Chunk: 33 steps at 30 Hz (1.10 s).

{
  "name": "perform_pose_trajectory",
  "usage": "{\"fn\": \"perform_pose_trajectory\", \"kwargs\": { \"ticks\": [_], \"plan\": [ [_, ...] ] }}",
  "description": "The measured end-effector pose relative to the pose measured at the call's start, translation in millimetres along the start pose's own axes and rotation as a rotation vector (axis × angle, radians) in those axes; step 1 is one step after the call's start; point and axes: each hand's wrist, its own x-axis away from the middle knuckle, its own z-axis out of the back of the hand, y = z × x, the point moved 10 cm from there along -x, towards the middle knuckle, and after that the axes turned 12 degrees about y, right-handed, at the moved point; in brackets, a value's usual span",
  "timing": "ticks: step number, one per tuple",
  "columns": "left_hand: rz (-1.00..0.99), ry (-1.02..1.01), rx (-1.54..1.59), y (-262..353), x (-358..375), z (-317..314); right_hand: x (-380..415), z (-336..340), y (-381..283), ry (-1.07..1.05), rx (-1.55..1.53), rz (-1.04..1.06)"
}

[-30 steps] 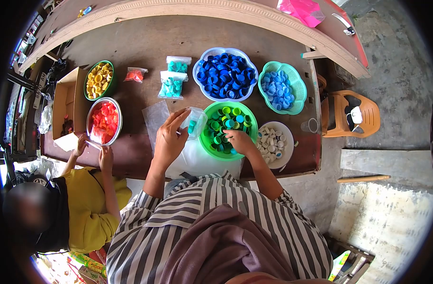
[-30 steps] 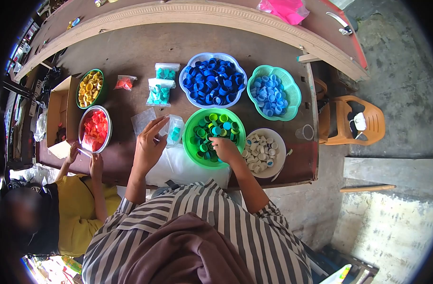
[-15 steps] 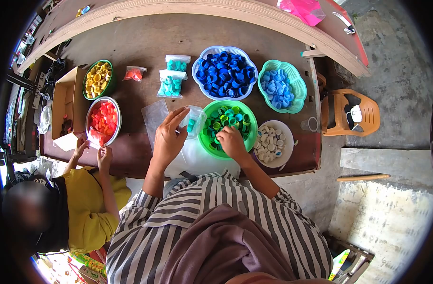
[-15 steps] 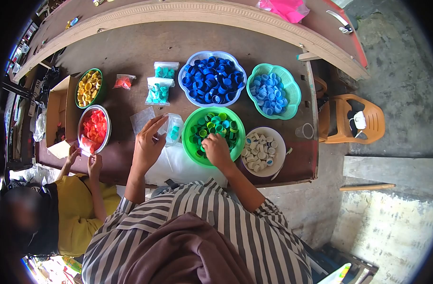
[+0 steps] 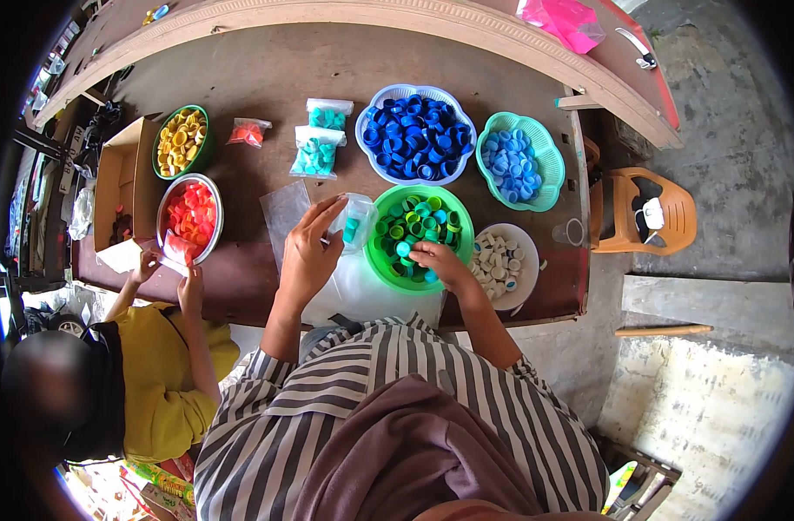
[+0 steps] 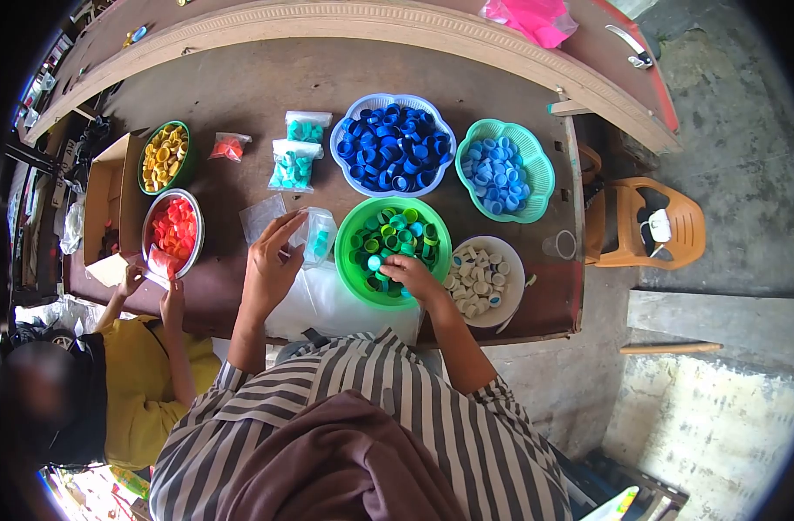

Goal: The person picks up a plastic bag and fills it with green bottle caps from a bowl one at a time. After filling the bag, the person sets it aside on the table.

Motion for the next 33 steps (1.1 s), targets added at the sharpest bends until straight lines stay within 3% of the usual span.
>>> {"fn": "perform_pose_trajectory", "kwargs": {
  "ticks": [2, 6, 9, 12, 14, 16, 18, 21, 24, 27, 30, 33],
  "plan": [
    [0.004, -0.012, -0.003, 1, 0, -3, 10, 11, -1, 0.072, -0.177, -0.109],
    [-0.008, -0.022, 0.001, 4, -1, -5, 13, 20, 8, 0.048, -0.328, -0.109],
    [-0.005, -0.037, -0.006, 5, -1, -6, 16, 17, -5, 0.020, -0.391, -0.070],
    [-0.045, -0.026, 0.001, 7, 0, -7, 14, 21, -33, 0.149, -0.287, 0.068],
    [-0.078, -0.027, -0.010, 10, 0, -9, 22, 27, -81, 0.297, -0.042, 0.457],
    [-0.069, -0.040, -0.018, 11, 1, -11, 52, 11, -149, 0.402, 0.016, 0.559],
    [-0.062, -0.052, -0.023, 14, 1, -14, 97, 3, -214, 0.631, 0.093, 0.952],
    [-0.046, -0.052, -0.005, 16, 3, -14, 115, -27, -239, 0.593, 0.081, 1.188],
    [-0.081, -0.025, -0.015, 16, 5, -13, 100, -59, -243, 0.489, 0.578, 1.193],
    [-0.073, -0.003, -0.050, 13, 7, -7, 95, -25, -238, 0.614, 0.331, 1.108],
    [-0.052, -0.011, -0.043, 12, 5, -4, 59, 7, -192, 0.639, 0.196, 0.849],
    [-0.012, -0.028, -0.046, 10, 4, -7, 20, -2, -123, 0.547, 0.574, 0.774]
  ]
}}
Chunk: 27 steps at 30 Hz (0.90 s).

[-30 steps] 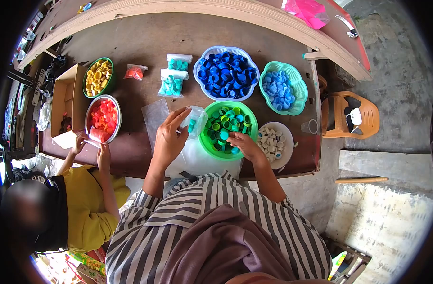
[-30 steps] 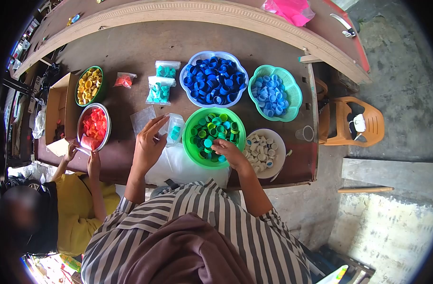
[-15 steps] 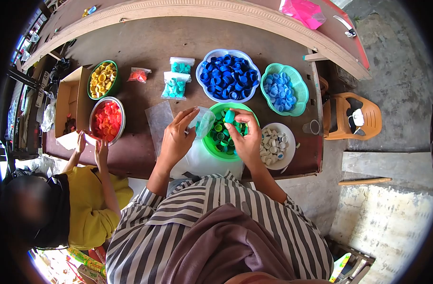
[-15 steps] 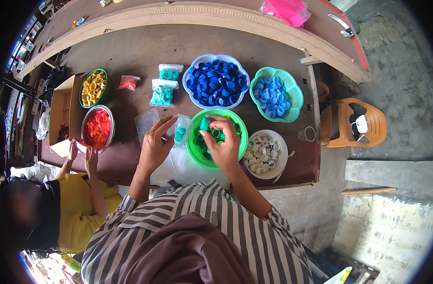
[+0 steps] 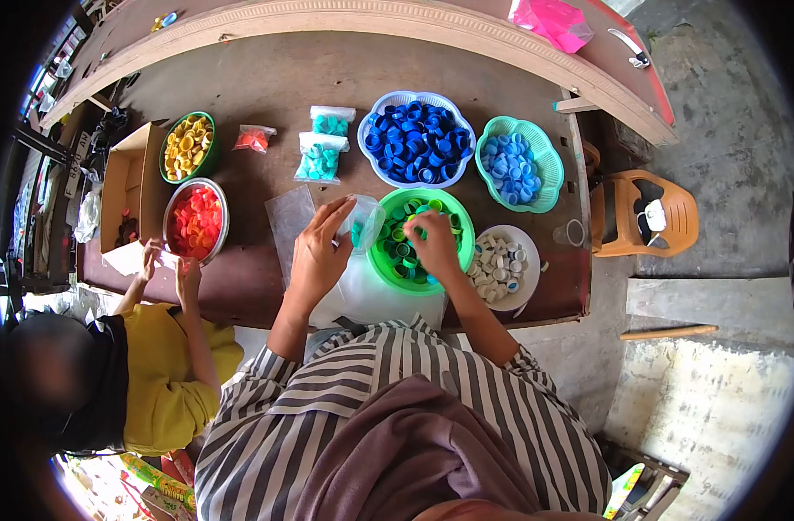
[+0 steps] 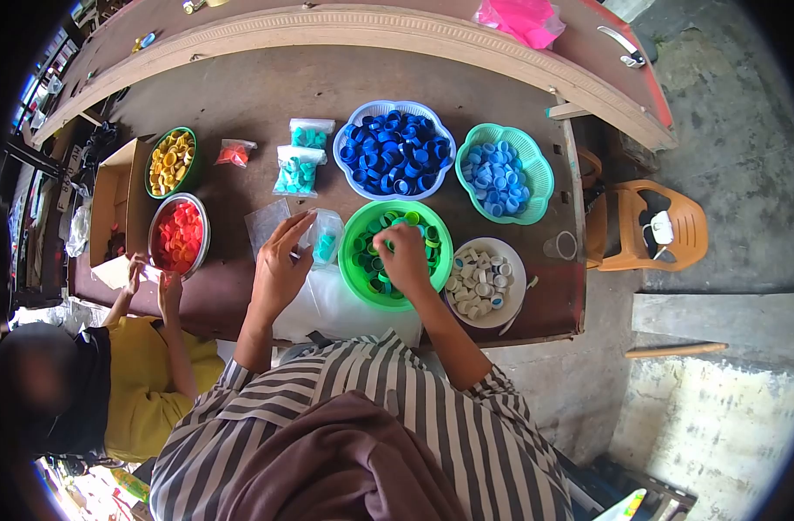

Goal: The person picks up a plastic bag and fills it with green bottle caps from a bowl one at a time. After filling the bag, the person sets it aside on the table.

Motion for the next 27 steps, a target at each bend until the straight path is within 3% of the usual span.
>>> {"fn": "perform_pose_trajectory", "kwargs": {
  "ticks": [5, 7, 9, 11, 13, 15, 16, 23, 27],
  "plan": [
    [-0.078, 0.015, -0.010, 3, -2, -3, 54, -67, 19, -0.222, 0.213, 0.101],
    [-0.065, 0.014, -0.009, 3, -2, -3, 58, -81, 20, -0.266, 0.518, 0.219],
    [-0.054, 0.017, -0.006, 3, -4, -1, 57, -83, 24, -0.312, 0.487, 0.203],
    [-0.007, 0.001, -0.011, -1, -6, 0, 47, -63, 27, -0.210, 0.139, 0.036],
    [-0.005, 0.010, -0.010, -4, -8, 1, 35, -52, 36, -0.189, 0.022, 0.056],
    [-0.003, 0.012, -0.005, -7, -10, 1, 59, -63, 80, -0.422, -0.579, -0.843],
    [-0.006, 0.020, -0.003, -7, -12, 2, 66, -64, 87, -0.407, -0.758, -0.959],
    [0.038, 0.004, 0.011, -8, -17, -3, 74, -50, 100, -0.338, -0.947, -1.158],
    [0.043, 0.005, 0.026, -10, -18, -5, 72, -49, 100, -0.276, -0.986, -1.170]
  ]
}}
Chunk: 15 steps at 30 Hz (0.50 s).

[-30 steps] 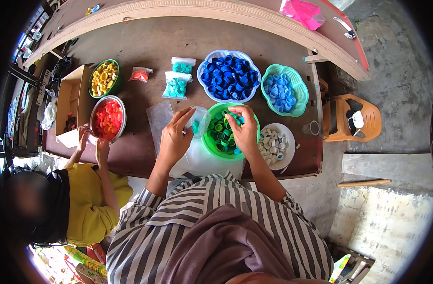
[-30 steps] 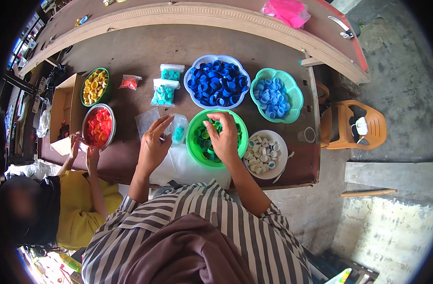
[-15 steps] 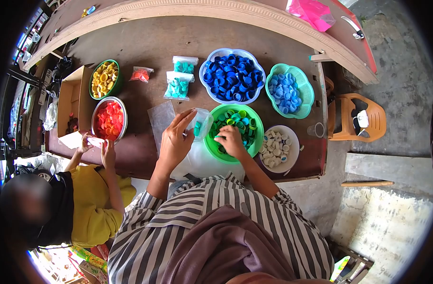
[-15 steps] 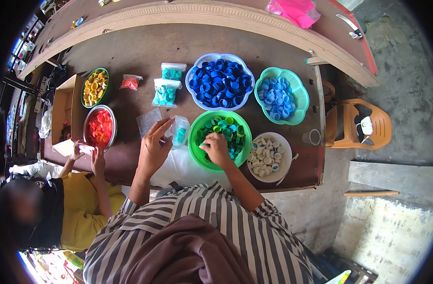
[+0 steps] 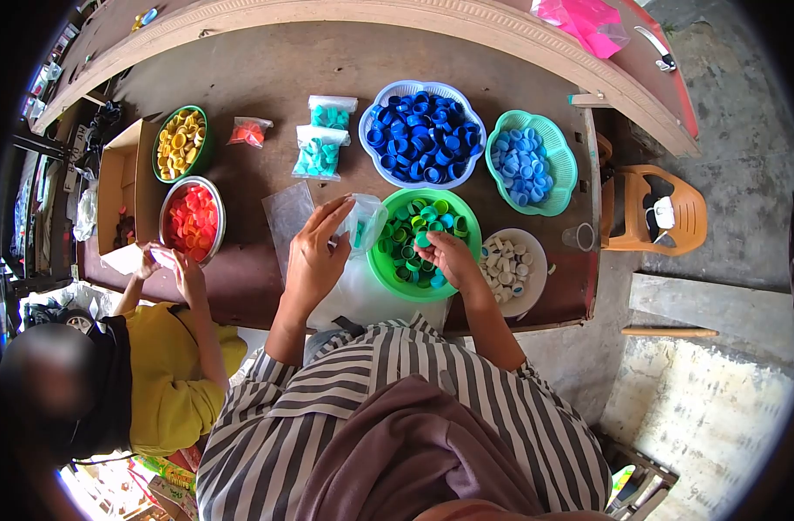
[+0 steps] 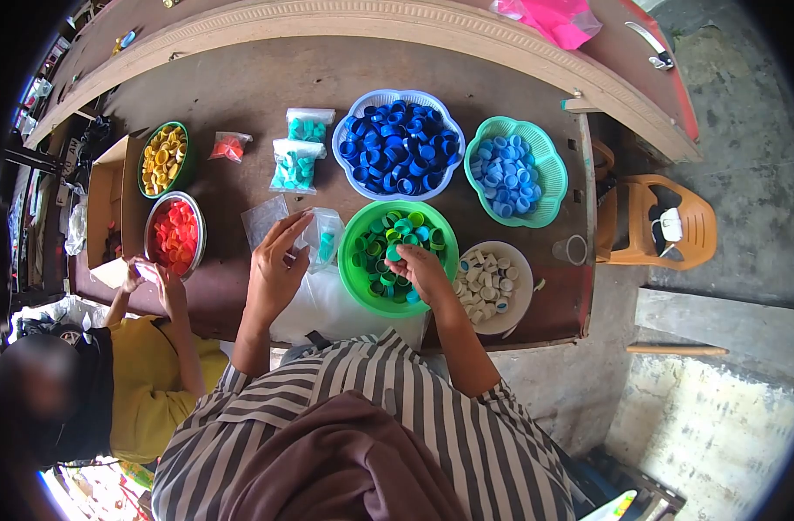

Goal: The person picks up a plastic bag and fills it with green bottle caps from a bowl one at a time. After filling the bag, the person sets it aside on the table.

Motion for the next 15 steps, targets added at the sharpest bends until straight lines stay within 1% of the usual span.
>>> {"fn": "perform_pose_trajectory", "kwargs": {
  "ticks": [2, 3, 5, 6, 8, 9, 11, 12, 14, 15],
  "plan": [
    [-0.021, 0.003, -0.005, 1, 0, 0, 12, -7, -24, 0.073, -0.051, 0.126],
    [-0.021, 0.002, -0.005, 1, 0, 1, 14, -8, -26, 0.074, -0.052, 0.125],
    [-0.025, 0.003, -0.015, 1, 0, 1, 22, 5, -47, 0.271, 0.348, 0.363],
    [-0.028, 0.002, -0.012, 1, 1, 2, 21, 11, -44, 0.274, 0.348, 0.366],
    [-0.027, -0.003, -0.013, 1, 2, 1, 31, 6, -52, 0.289, 1.006, 0.743],
    [-0.031, 0.000, -0.010, 2, 3, 1, 39, 5, -51, 0.291, 1.008, 0.748],
    [-0.030, -0.002, 0.012, 3, 5, 2, 52, -6, -34, 0.324, 1.664, 0.809],
    [-0.033, 0.002, 0.013, 3, 6, 3, 56, -10, -28, 0.325, 1.665, 0.815],
    [-0.055, 0.000, 0.014, 5, 9, 3, 71, -25, -28, 0.499, 1.674, 1.058],
    [-0.059, 0.000, 0.017, 6, 10, 4, 64, -25, -19, 0.505, 1.674, 1.060]
  ]
}}
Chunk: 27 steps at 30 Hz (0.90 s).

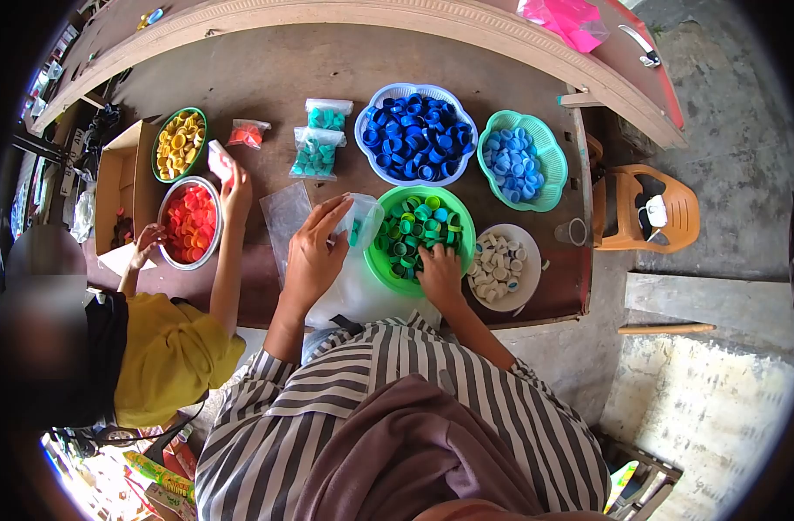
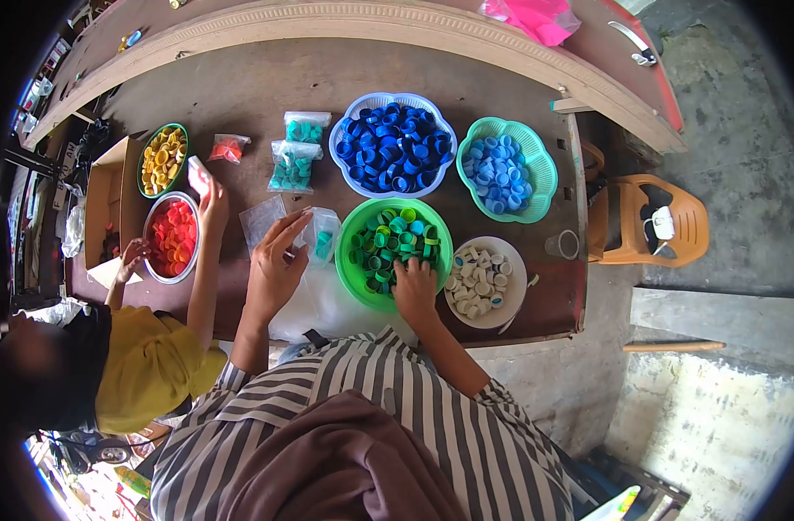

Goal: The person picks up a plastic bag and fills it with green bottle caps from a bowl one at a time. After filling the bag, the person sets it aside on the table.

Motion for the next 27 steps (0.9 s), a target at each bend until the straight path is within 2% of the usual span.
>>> {"fn": "perform_pose_trajectory", "kwargs": {
  "ticks": [3, 5, 6, 8, 9, 11, 13, 15, 19, 21, 22, 24, 27],
  "plan": [
    [-0.013, -0.004, -0.006, 2, 4, -1, 2, -31, 9, -0.068, 0.002, -0.053],
    [-0.031, -0.005, -0.006, 3, 7, -2, -6, -36, 12, -0.110, -0.233, -0.092],
    [-0.038, -0.004, -0.006, 4, 8, -2, -14, -33, 16, -0.103, -0.233, -0.093],
    [-0.072, 0.013, -0.003, 7, 10, 0, -18, -44, 28, -0.319, -0.695, -0.361],
    [-0.079, 0.015, -0.002, 8, 11, 0, -23, -40, 33, -0.311, -0.695, -0.360],
    [-0.092, 0.018, -0.008, 10, 13, 1, -25, -37, 30, -0.392, -1.020, -0.434],
    [-0.092, 0.015, -0.005, 11, 14, 1, -23, -35, 33, -0.424, -1.100, -0.475],
    [-0.088, 0.010, -0.001, 12, 15, 0, -17, -38, 30, -0.500, -1.350, -0.609],
    [-0.077, -0.012, -0.005, 13, 17, -2, -16, -22, 24, -0.433, -1.488, -0.646],
    [-0.082, -0.010, -0.002, 11, 18, -3, -8, -24, 21, -0.501, -1.582, -0.805],
    [-0.109, -0.005, -0.013, 11, 18, -3, -7, -27, 22, -0.499, -1.584, -0.804],
    [-0.137, -0.001, -0.024, 14, 19, -3, -7, -28, 14, -0.532, -1.890, -0.867],
    [-0.075, -0.018, 0.002, 12, 18, -3, -4, -27, 18, -0.538, -1.885, -0.876]
  ]
}}
